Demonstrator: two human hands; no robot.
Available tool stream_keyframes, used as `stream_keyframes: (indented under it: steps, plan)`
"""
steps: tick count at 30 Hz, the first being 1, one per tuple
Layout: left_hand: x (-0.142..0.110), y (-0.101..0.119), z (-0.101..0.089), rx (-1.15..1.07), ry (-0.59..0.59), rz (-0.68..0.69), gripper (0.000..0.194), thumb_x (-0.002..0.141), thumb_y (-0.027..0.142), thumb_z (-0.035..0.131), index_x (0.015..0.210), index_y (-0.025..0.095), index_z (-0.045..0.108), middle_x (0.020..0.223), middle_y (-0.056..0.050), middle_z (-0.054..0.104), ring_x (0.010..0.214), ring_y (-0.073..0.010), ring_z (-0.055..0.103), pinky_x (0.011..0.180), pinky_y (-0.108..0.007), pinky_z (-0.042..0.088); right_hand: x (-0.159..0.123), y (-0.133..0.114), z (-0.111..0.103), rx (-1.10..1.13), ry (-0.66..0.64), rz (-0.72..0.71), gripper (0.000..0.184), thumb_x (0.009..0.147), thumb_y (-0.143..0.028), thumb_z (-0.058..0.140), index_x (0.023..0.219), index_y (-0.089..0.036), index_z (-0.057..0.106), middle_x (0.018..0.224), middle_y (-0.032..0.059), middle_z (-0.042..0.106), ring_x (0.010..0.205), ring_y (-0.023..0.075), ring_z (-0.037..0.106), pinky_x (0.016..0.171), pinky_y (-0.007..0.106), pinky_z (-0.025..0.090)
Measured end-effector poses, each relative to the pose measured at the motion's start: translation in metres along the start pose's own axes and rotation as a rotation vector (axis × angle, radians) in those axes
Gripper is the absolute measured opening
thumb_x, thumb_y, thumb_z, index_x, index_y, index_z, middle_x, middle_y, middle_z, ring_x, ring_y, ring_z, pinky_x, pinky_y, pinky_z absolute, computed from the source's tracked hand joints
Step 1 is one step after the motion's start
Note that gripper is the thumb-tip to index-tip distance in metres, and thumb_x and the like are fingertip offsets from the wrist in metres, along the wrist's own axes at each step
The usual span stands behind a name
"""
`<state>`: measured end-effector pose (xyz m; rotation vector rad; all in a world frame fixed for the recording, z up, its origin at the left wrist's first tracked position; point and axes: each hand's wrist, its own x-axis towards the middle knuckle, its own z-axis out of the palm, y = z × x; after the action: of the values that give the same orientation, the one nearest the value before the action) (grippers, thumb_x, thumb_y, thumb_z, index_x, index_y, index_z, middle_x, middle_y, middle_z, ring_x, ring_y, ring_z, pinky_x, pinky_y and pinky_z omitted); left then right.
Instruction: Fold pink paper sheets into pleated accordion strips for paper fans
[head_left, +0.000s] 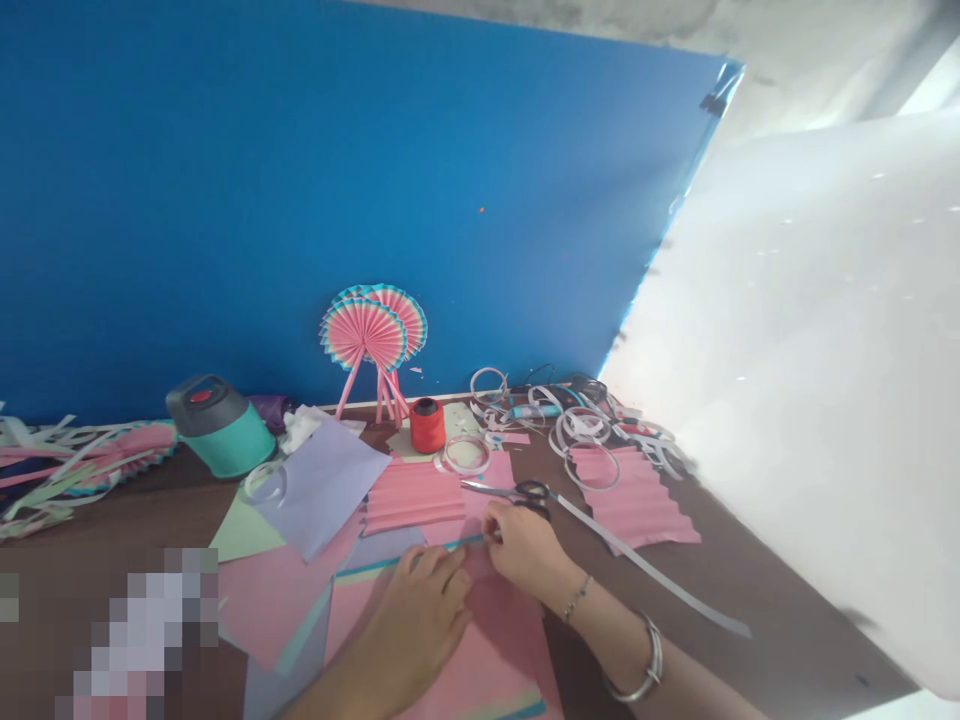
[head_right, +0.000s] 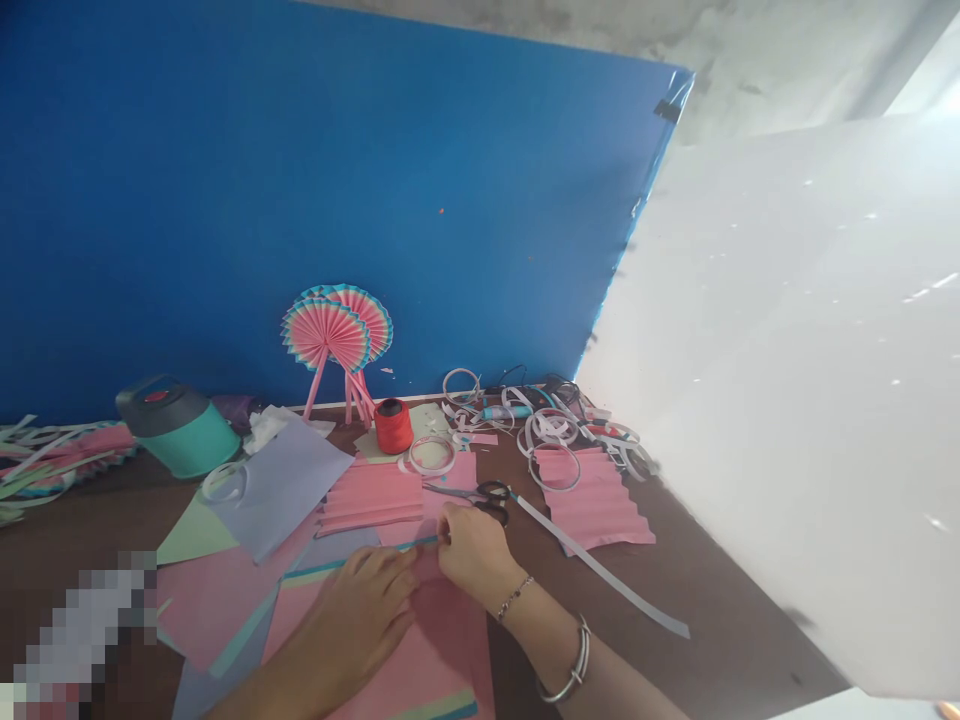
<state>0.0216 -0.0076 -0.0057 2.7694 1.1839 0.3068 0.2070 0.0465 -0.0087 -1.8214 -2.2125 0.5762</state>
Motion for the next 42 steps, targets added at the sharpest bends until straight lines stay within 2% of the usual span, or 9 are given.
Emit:
stream_keyframes:
  steps: [5, 14, 20, 23, 25, 27, 31, 34, 42]
  plan:
    - [-0.001, 0.001, -0.003, -0.021, 0.007, -0.017, 0.026, 0.091, 0.022, 0.043, 0.113, 0.021, 0.057, 0.127, -0.006, 0.058, 0.106, -0.0232, 0.052, 0.091, -0.04, 0.038, 0.001, 0.003, -0.011, -0.053, -0.031, 0.047, 0.014, 0.074, -0.011, 0.055, 0.081, -0.019, 0.064, 0.085, 0.0056, 0.07, 0.081, 0.0197, 0.062, 0.061, 0.026, 0.029]
    - [-0.004, 0.002, -0.004, -0.092, 0.014, -0.103, 0.021, 0.089, 0.023, 0.046, 0.105, 0.024, 0.059, 0.13, -0.004, 0.055, 0.109, -0.0244, 0.05, 0.092, -0.041, 0.04, 0.004, 0.005, -0.019, -0.006, -0.104, 0.058, 0.017, 0.08, -0.019, 0.051, 0.084, -0.018, 0.067, 0.091, 0.0054, 0.07, 0.084, 0.0181, 0.063, 0.064, 0.024, 0.034]
    - [-0.006, -0.001, 0.002, -0.093, 0.079, -0.091, 0.02, 0.089, 0.021, 0.043, 0.098, 0.023, 0.06, 0.124, -0.006, 0.056, 0.105, -0.0235, 0.052, 0.088, -0.039, 0.044, 0.005, 0.006, -0.018, 0.056, -0.113, 0.093, 0.015, 0.069, -0.02, 0.061, 0.083, -0.018, 0.068, 0.085, 0.005, 0.07, 0.079, 0.019, 0.061, 0.062, 0.024, 0.034]
    - [-0.007, -0.007, 0.012, -0.066, 0.16, -0.122, 0.028, 0.09, 0.024, 0.042, 0.115, 0.025, 0.056, 0.127, -0.006, 0.055, 0.113, -0.0242, 0.05, 0.092, -0.04, 0.043, 0.007, 0.008, -0.015, 0.148, -0.098, 0.018, 0.01, 0.067, -0.015, 0.061, 0.075, -0.016, 0.067, 0.077, 0.0046, 0.068, 0.073, 0.0178, 0.059, 0.06, 0.023, 0.035]
    - [-0.007, -0.014, 0.021, -0.039, 0.274, -0.196, 0.038, 0.091, 0.028, 0.042, 0.129, 0.022, 0.046, 0.129, -0.009, 0.054, 0.119, -0.0254, 0.047, 0.094, -0.04, 0.041, 0.008, 0.008, -0.014, 0.266, -0.064, -0.076, 0.008, 0.066, -0.011, 0.06, 0.07, -0.015, 0.065, 0.072, 0.003, 0.067, 0.068, 0.0152, 0.057, 0.058, 0.022, 0.035]
    - [-0.006, -0.022, 0.026, -0.042, 0.37, -0.282, 0.041, 0.092, 0.032, 0.041, 0.131, 0.018, 0.045, 0.125, -0.011, 0.058, 0.116, -0.0259, 0.05, 0.093, -0.04, 0.042, 0.01, 0.007, -0.013, 0.383, -0.015, -0.147, 0.007, 0.067, -0.011, 0.058, 0.07, -0.015, 0.063, 0.069, 0.0014, 0.065, 0.063, 0.0131, 0.054, 0.057, 0.021, 0.036]
    - [0.0, -0.033, 0.023, -0.139, 0.376, -0.364, 0.027, 0.092, 0.03, 0.041, 0.107, 0.023, 0.062, 0.099, -0.005, 0.069, 0.093, -0.0235, 0.061, 0.084, -0.039, 0.044, 0.011, 0.006, -0.013, 0.523, 0.027, -0.192, 0.007, 0.072, -0.015, 0.056, 0.071, -0.015, 0.063, 0.067, 0.0002, 0.063, 0.062, 0.0118, 0.053, 0.057, 0.021, 0.037]
    - [0.004, -0.035, 0.016, -0.189, 0.385, -0.397, 0.026, 0.091, 0.028, 0.042, 0.088, 0.024, 0.067, 0.085, -0.003, 0.07, 0.084, -0.0222, 0.061, 0.082, -0.039, 0.042, 0.013, 0.007, -0.012, 0.562, 0.021, -0.19, 0.011, 0.073, -0.017, 0.055, 0.074, -0.015, 0.066, 0.069, 0.0015, 0.065, 0.063, 0.0124, 0.054, 0.058, 0.021, 0.039]
    - [0.007, -0.034, 0.015, -0.206, 0.444, -0.428, 0.02, 0.085, 0.025, 0.047, 0.08, 0.024, 0.066, 0.079, -0.002, 0.07, 0.079, -0.0216, 0.061, 0.081, -0.038, 0.04, 0.017, 0.011, -0.011, 0.561, -0.057, -0.086, 0.014, 0.072, -0.018, 0.055, 0.072, -0.013, 0.068, 0.065, 0.0014, 0.065, 0.058, 0.012, 0.053, 0.055, 0.021, 0.039]
